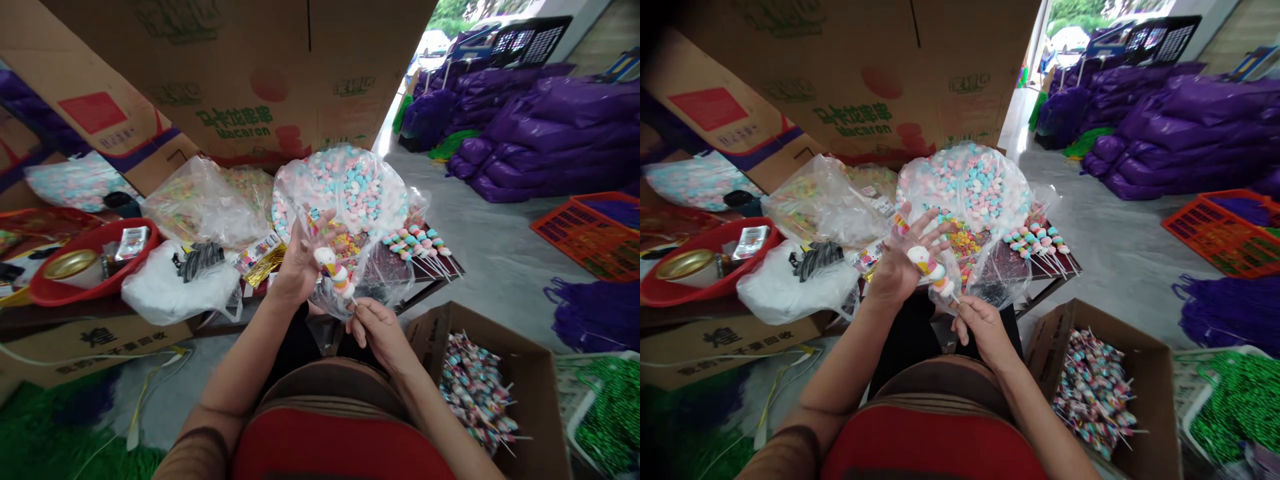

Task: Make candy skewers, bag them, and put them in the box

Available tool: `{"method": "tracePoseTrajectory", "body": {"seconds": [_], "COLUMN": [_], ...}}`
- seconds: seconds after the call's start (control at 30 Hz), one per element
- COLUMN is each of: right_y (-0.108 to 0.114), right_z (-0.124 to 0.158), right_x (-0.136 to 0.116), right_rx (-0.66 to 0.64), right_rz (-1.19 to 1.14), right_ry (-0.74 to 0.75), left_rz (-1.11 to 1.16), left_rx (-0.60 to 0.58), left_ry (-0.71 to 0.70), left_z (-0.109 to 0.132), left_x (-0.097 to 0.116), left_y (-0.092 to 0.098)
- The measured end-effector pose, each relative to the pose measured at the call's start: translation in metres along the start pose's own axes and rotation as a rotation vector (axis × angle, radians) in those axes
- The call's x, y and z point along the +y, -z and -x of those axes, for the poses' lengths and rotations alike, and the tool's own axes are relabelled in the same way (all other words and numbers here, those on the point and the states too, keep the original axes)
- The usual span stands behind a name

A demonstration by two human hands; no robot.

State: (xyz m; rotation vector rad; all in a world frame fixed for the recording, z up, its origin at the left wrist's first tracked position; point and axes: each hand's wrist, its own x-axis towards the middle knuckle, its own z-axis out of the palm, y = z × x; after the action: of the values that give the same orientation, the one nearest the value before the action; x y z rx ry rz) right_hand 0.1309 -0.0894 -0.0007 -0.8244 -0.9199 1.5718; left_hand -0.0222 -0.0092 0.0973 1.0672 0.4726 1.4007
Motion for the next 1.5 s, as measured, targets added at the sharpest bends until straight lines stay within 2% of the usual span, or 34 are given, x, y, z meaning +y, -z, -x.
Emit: {"method": "tracePoseTrajectory", "body": {"seconds": [0.1, 0.27, 0.43, 0.5, 0.67, 0.73, 0.83, 0.97, 1.13, 1.23, 1.3, 1.4, 1.5], "right_y": [0.004, 0.007, 0.004, 0.003, 0.000, -0.001, -0.006, -0.009, -0.007, -0.010, -0.011, -0.007, 0.001], "right_z": [0.001, 0.002, 0.006, 0.009, 0.015, 0.017, 0.017, 0.019, 0.025, 0.027, 0.027, 0.027, 0.027], "right_x": [0.001, 0.000, 0.000, -0.001, -0.009, -0.011, -0.012, -0.013, -0.013, -0.010, -0.008, -0.006, -0.004], "right_rx": [0.054, 0.119, 0.177, 0.125, -0.113, -0.138, -0.081, 0.073, 0.142, 0.180, 0.194, 0.230, 0.299], "right_rz": [0.103, 0.200, 0.275, 0.226, -0.065, -0.098, -0.068, 0.035, 0.106, 0.080, 0.041, 0.017, 0.105], "right_ry": [0.016, 0.069, 0.129, 0.101, -0.055, -0.080, -0.041, 0.092, 0.159, 0.202, 0.211, 0.218, 0.234], "left_rz": [-0.038, 0.031, 0.143, 0.171, 0.165, 0.131, 0.082, 0.084, 0.071, -0.028, -0.099, -0.103, 0.023], "left_rx": [0.032, 0.206, 0.190, 0.165, 0.115, 0.086, 0.051, 0.122, 0.142, 0.092, 0.017, -0.090, -0.051], "left_ry": [-0.027, -0.001, 0.034, 0.041, 0.061, 0.075, 0.113, 0.114, 0.116, 0.140, 0.172, 0.210, 0.142], "left_z": [-0.005, 0.005, 0.013, 0.014, 0.019, 0.024, 0.029, 0.029, 0.030, 0.038, 0.043, 0.045, 0.038], "left_x": [0.007, -0.004, -0.011, -0.010, -0.008, -0.009, -0.009, -0.005, -0.011, -0.024, -0.027, -0.019, -0.002], "left_y": [-0.004, -0.014, -0.020, -0.021, -0.025, -0.027, -0.033, -0.041, -0.049, -0.050, -0.047, -0.039, -0.033]}}
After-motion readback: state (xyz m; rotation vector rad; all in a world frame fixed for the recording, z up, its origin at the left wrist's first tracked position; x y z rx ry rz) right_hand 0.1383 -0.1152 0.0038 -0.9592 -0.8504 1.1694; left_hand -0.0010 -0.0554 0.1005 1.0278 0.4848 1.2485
